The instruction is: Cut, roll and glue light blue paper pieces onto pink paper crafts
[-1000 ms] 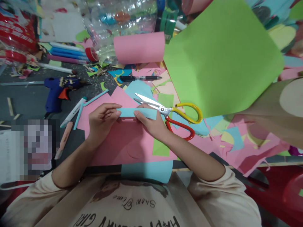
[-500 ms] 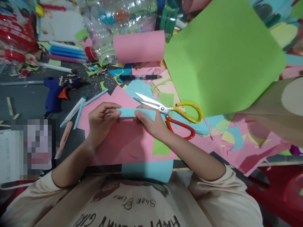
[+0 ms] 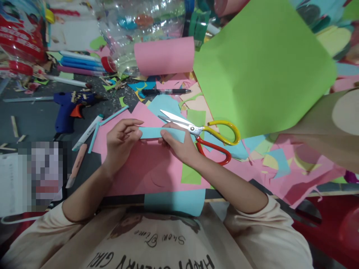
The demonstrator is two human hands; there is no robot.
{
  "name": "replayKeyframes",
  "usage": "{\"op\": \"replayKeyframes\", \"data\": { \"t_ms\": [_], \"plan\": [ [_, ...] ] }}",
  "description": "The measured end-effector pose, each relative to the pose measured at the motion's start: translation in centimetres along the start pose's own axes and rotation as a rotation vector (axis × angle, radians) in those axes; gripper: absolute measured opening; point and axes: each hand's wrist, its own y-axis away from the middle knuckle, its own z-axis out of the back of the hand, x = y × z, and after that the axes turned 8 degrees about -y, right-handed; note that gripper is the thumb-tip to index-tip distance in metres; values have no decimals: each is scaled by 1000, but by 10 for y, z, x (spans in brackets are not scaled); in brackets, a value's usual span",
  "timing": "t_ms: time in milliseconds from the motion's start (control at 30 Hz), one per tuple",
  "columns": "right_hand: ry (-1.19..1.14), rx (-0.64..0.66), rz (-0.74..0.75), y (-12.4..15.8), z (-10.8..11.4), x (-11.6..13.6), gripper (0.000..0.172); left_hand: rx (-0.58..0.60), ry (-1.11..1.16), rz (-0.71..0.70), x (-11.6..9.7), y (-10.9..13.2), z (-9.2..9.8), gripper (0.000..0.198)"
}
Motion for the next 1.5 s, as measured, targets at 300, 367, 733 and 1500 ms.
{"op": "replayKeyframes", "data": {
  "t_ms": [300,367,733,1500],
  "plan": [
    [-12,38,15,0,7,-12,21,-82,-38,-107,2,-1,1,13],
    [-2,39,20,0,9,-15,21,-86,-59,-139,2,0,1,12],
    [-53,-57,21,0,1,-4,31,-23,-45,-358,9,-1,5,10],
    [292,-35,202,7,5,-2,25,-25,37,-161,14,-4,1,34]
  ]
}}
